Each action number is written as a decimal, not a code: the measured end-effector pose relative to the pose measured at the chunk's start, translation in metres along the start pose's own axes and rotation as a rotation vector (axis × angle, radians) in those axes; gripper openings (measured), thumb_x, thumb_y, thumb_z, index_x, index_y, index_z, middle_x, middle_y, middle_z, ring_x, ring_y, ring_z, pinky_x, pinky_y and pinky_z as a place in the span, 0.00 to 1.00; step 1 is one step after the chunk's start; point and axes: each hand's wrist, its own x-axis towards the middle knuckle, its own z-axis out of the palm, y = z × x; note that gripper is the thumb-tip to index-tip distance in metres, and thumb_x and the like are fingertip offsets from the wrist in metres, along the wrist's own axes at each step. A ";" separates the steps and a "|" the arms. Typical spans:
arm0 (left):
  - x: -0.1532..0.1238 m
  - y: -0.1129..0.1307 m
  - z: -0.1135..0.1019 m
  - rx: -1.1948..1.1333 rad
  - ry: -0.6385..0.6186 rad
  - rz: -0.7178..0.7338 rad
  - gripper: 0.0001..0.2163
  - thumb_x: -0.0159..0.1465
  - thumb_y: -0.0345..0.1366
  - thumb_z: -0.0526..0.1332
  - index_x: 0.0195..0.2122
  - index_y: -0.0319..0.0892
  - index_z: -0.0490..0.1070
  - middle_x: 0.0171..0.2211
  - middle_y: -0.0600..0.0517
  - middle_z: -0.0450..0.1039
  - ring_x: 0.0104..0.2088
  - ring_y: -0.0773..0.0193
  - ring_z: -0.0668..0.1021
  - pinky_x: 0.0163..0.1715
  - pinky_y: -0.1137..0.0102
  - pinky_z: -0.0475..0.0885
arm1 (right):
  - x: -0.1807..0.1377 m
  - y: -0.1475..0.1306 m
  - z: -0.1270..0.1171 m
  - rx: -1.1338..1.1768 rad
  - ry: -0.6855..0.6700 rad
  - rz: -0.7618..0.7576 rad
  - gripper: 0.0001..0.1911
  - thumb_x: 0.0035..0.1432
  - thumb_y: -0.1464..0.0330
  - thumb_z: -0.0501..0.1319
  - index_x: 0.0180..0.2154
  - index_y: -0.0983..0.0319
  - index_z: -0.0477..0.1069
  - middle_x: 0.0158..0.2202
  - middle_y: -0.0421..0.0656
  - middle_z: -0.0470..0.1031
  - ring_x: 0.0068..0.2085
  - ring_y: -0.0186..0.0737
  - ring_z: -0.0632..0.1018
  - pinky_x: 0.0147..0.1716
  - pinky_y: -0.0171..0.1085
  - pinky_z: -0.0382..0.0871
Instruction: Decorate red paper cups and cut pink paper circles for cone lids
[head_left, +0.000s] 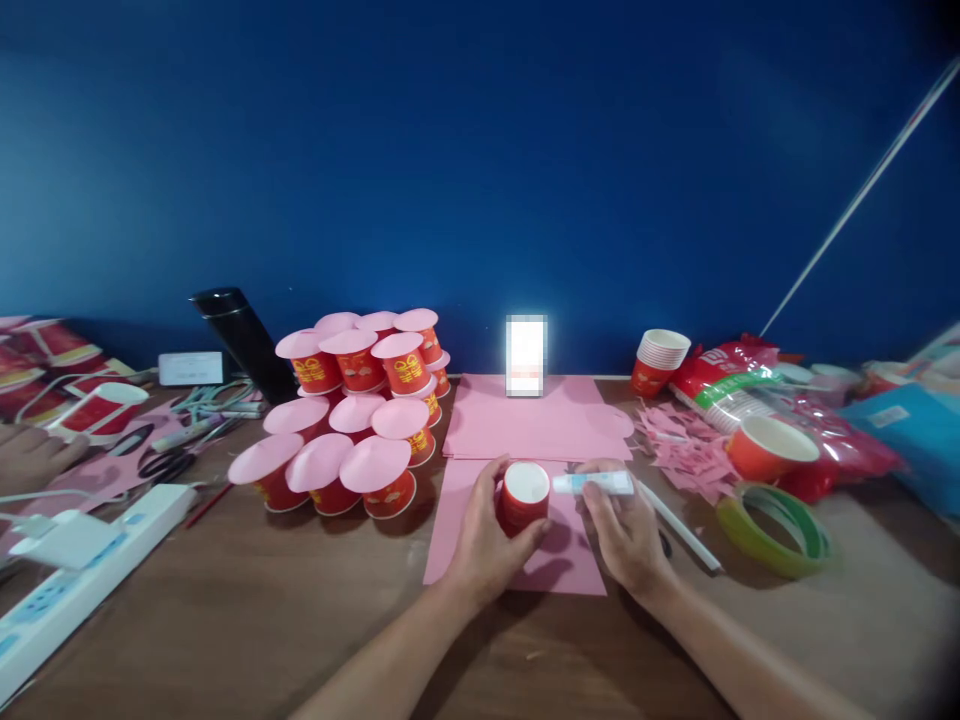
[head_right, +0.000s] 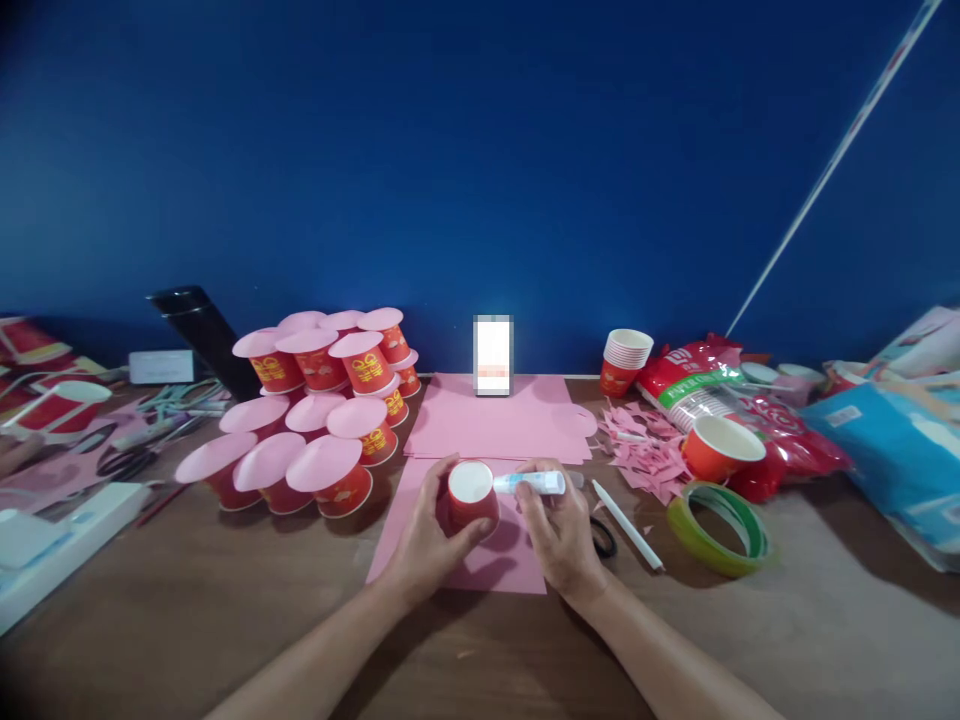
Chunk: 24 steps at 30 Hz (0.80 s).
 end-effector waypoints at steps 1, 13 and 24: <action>0.000 -0.001 0.000 -0.016 0.008 0.009 0.34 0.51 0.37 0.68 0.57 0.44 0.55 0.55 0.44 0.63 0.56 0.53 0.67 0.56 0.58 0.62 | 0.000 -0.001 0.000 0.001 0.003 -0.012 0.08 0.62 0.63 0.55 0.39 0.60 0.66 0.23 0.37 0.67 0.24 0.33 0.69 0.25 0.33 0.64; -0.001 -0.002 0.001 -0.093 -0.012 0.036 0.22 0.57 0.35 0.63 0.52 0.43 0.59 0.50 0.46 0.67 0.51 0.58 0.71 0.52 0.60 0.65 | 0.000 -0.007 -0.001 -0.012 0.016 -0.049 0.07 0.63 0.64 0.54 0.39 0.60 0.66 0.24 0.36 0.67 0.24 0.32 0.69 0.24 0.32 0.65; -0.002 0.008 0.001 -0.084 -0.050 0.035 0.25 0.56 0.37 0.64 0.53 0.43 0.58 0.49 0.46 0.68 0.50 0.58 0.72 0.51 0.62 0.66 | -0.003 -0.010 -0.001 -0.070 -0.015 -0.156 0.06 0.61 0.67 0.56 0.41 0.60 0.65 0.28 0.38 0.69 0.27 0.33 0.71 0.29 0.32 0.67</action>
